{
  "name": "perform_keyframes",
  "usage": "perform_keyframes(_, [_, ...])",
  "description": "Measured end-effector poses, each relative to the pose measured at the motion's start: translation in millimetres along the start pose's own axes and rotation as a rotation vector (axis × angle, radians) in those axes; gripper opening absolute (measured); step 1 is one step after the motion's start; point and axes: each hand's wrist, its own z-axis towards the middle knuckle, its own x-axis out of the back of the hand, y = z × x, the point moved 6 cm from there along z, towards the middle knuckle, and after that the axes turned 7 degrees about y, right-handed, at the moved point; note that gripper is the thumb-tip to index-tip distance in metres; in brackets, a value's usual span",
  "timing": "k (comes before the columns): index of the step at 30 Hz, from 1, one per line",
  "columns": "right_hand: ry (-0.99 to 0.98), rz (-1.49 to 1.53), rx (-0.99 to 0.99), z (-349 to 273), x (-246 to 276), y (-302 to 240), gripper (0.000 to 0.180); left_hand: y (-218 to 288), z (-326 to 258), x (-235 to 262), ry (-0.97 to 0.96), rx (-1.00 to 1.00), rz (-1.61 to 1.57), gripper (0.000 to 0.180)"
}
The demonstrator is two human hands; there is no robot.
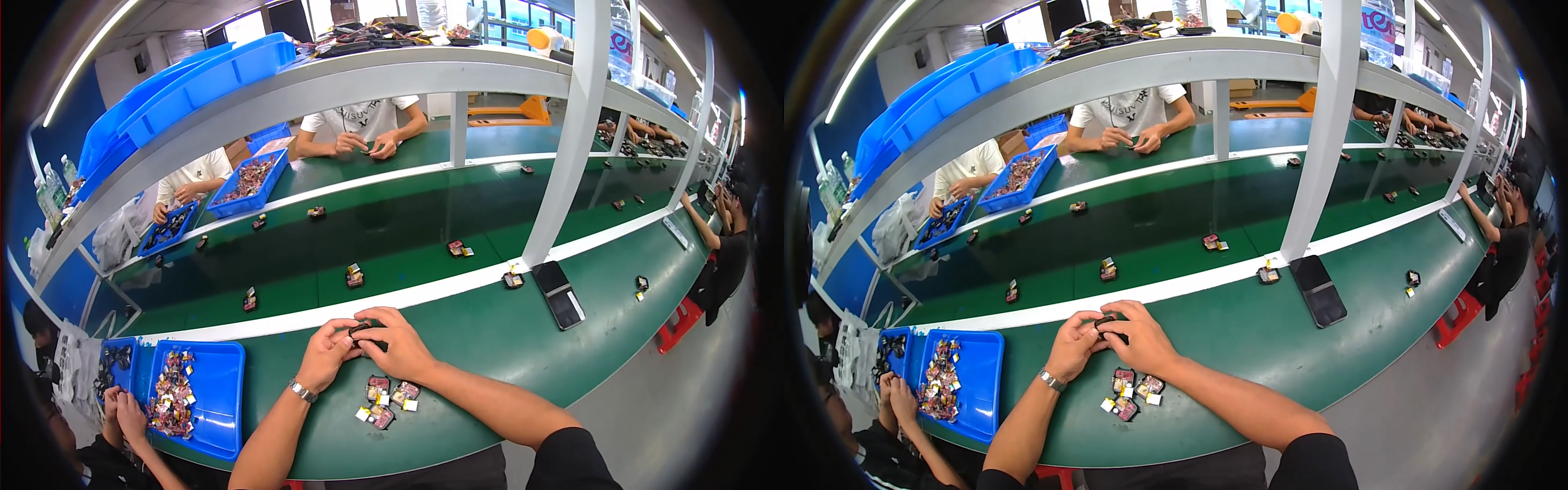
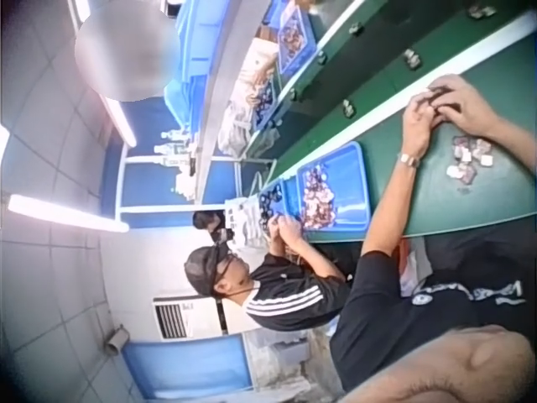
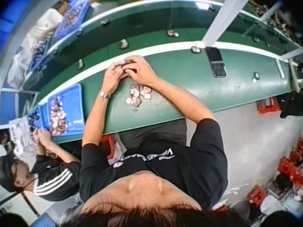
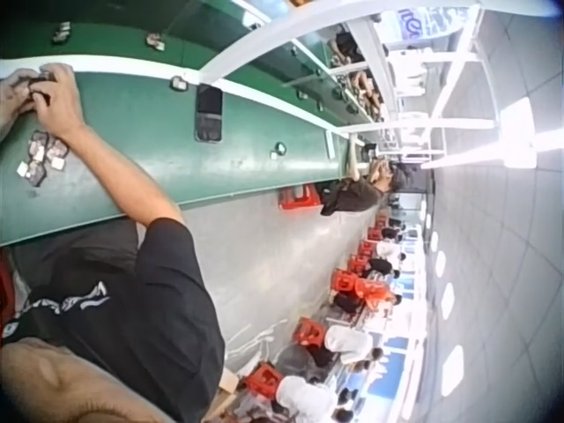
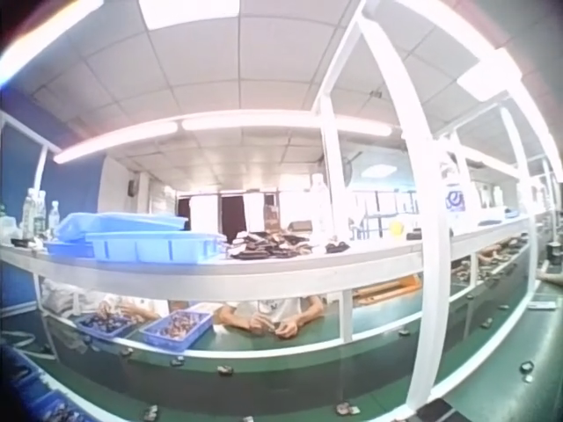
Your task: Manually assemble small electronic or plastic components on a production line workbench.
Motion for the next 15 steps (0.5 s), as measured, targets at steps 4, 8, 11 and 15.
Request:
perform_keyframes(4, [-0.010, 0.018, 0.013, 1.6, -1.7, 2.2, 0.020, -0.5, 1.6, -0.4, 0.012, 0.004, 0.031, 0.027])
perform_keyframes(8, [-0.021, -0.023, 0.015, 3.0, 3.7, -2.1, 0.018, 1.0, 0.6, -0.9, 0.011, 0.033, 0.037, 0.029])
perform_keyframes(11, [0.026, -0.034, 0.048, 4.8, 6.3, -5.6, 0.015, -1.2, 0.7, 3.0, 0.016, 0.029, 0.014, 0.030])
perform_keyframes(15, [0.102, -0.041, 0.088, 6.9, 9.3, -8.7, 0.012, 0.5, 2.2, -1.6, 0.041, 0.047, 0.034, 0.030])
